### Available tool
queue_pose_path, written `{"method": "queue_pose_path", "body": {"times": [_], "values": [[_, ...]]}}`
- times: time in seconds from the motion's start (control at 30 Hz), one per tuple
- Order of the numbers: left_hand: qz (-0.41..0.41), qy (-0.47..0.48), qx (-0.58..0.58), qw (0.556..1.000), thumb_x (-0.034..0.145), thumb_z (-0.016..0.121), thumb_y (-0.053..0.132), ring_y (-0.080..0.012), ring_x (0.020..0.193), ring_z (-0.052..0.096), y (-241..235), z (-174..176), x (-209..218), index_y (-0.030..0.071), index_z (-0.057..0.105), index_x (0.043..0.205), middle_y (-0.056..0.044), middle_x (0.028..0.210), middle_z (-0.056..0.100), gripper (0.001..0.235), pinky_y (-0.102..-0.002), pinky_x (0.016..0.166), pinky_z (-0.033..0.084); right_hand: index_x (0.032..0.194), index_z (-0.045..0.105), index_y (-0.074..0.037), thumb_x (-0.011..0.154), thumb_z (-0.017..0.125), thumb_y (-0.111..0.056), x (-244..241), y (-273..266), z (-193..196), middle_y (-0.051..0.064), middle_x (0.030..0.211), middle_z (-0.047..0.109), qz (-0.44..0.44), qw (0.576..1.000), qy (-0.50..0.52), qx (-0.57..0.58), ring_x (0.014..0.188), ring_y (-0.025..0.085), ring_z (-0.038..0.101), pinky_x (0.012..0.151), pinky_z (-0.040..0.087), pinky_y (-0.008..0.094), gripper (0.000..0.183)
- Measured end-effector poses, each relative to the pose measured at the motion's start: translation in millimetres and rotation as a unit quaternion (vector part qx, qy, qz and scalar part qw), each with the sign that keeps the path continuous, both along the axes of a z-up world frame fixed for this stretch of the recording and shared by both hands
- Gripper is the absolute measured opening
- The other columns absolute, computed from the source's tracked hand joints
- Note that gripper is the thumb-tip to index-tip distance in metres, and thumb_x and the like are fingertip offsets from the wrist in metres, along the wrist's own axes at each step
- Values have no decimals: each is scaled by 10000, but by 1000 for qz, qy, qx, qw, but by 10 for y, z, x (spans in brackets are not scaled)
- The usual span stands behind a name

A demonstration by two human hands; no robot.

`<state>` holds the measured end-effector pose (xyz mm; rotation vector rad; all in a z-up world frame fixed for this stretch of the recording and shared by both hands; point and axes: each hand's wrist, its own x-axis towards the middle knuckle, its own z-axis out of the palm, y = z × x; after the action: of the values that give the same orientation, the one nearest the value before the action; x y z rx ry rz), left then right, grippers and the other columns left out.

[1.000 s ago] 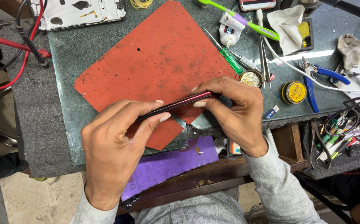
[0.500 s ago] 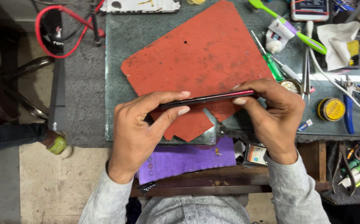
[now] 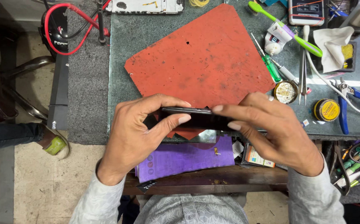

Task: The person wipes the edges and screen of a smartphone with a white cloth, then secures the device with rubber bands. The person also briefly handles a second smartphone.

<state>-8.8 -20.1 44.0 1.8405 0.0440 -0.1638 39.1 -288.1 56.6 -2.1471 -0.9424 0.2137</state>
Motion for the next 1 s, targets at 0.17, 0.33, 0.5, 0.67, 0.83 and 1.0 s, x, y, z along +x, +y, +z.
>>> {"method": "queue_pose_path", "body": {"times": [0.17, 0.33, 0.5, 0.67, 0.83, 1.0], "values": [[-49, -81, 0, 996, 880, 803, 144, -72, 751, 769, -6, 120, -13, 65, 777, 1041, -25, 885, 813, 181, -233, 636, 579, 1337, 657, -107, 855, 694, -8, -45, 44, 146, 59, 759, 538, 41, 998, 17, -36, 658, 203, 533, 603, 417, 372, 494], [-57, -59, 32, 996, 836, 822, 146, -82, 697, 762, -55, 165, -37, 75, 794, 999, -26, 843, 820, 180, -250, 585, 560, 1352, 638, -119, 846, 679, -3, -141, -14, 188, 64, 817, 563, 45, 998, -5, -41, 720, 209, 560, 638, 434, 368, 521], [-3, -32, -128, 991, 840, 818, 95, -118, 844, 786, -78, 150, -139, 69, 714, 1086, -39, 948, 794, 269, -259, 740, 625, 1342, 615, -46, 811, 753, -6, -299, -11, 38, 85, 866, 635, -35, 999, -38, 18, 722, 220, 581, 646, 453, 373, 550], [-42, -109, -215, 970, 862, 798, 35, -205, 1137, 731, -68, 29, -278, 46, 681, 1130, -72, 1124, 751, 293, -320, 1026, 593, 1270, 596, -18, 808, 713, 140, -557, 58, -149, 120, 999, 723, -126, 962, -228, 76, 933, 274, 707, 799, 562, 344, 502], [-75, -206, -165, 962, 796, 826, 4, -245, 1199, 737, -20, -134, -374, 46, 701, 1102, -70, 1135, 754, 334, -374, 1095, 610, 1202, 568, -12, 830, 679, 239, -724, 24, -247, 153, 1061, 739, -134, 935, -313, 98, 1010, 297, 710, 880, 627, 351, 462], [-41, -151, -269, 951, 926, 761, -42, -238, 1124, 760, -62, -190, -472, 19, 700, 1109, -116, 1098, 768, 202, -399, 1075, 635, 1208, 509, 4, 844, 606, 209, -910, 132, -371, 170, 1092, 700, -202, 937, -177, 224, 992, 242, 729, 821, 650, 332, 428]]}}
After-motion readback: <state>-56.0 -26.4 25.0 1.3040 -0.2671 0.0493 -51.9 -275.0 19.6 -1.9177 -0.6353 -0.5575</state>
